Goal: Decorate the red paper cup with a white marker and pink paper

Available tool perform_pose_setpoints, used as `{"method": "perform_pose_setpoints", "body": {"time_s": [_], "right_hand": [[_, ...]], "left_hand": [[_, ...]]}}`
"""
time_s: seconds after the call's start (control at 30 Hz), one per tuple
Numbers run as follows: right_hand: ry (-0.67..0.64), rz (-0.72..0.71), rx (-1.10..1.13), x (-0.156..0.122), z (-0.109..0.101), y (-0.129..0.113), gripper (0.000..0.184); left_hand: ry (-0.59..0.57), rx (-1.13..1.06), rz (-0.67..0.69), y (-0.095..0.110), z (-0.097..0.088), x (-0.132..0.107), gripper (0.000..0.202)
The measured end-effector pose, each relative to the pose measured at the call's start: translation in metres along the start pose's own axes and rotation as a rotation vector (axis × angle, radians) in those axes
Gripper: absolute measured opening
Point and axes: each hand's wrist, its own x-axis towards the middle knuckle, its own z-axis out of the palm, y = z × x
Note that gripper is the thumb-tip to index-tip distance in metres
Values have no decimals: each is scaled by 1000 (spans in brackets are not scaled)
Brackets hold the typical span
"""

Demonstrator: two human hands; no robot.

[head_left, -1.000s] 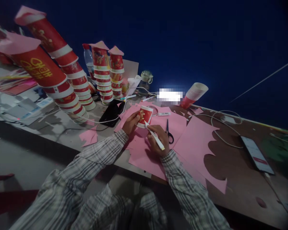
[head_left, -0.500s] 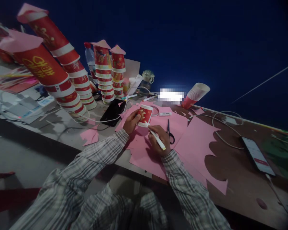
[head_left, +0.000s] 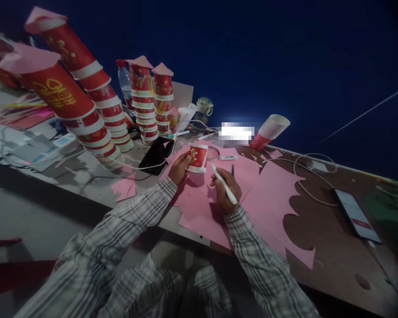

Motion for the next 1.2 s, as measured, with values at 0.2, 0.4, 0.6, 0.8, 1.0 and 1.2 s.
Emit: {"method": "perform_pose_setpoints", "body": {"time_s": [0.2,0.4,0.6,0.8,1.0,1.2], "right_hand": [[264,320,148,9,3,4,42],[227,548,460,10,8,14,52],[123,575,434,9,8,10,51],[127,401,255,11,2,10,59],[182,190,0,8,3,11,66],[167,116,-113,6,6,13,70]], "left_hand": [[-51,-160,-180,4,10,-12,24],[-149,-210,-415,7,12,-17,40],[-299,-114,-293,-3,11,-21,45],[-318,143,-105,-14,-4,-11,58],[-342,269,17,-15,-16,-4,78],[-508,364,113,-16,-10,-11,89]]}}
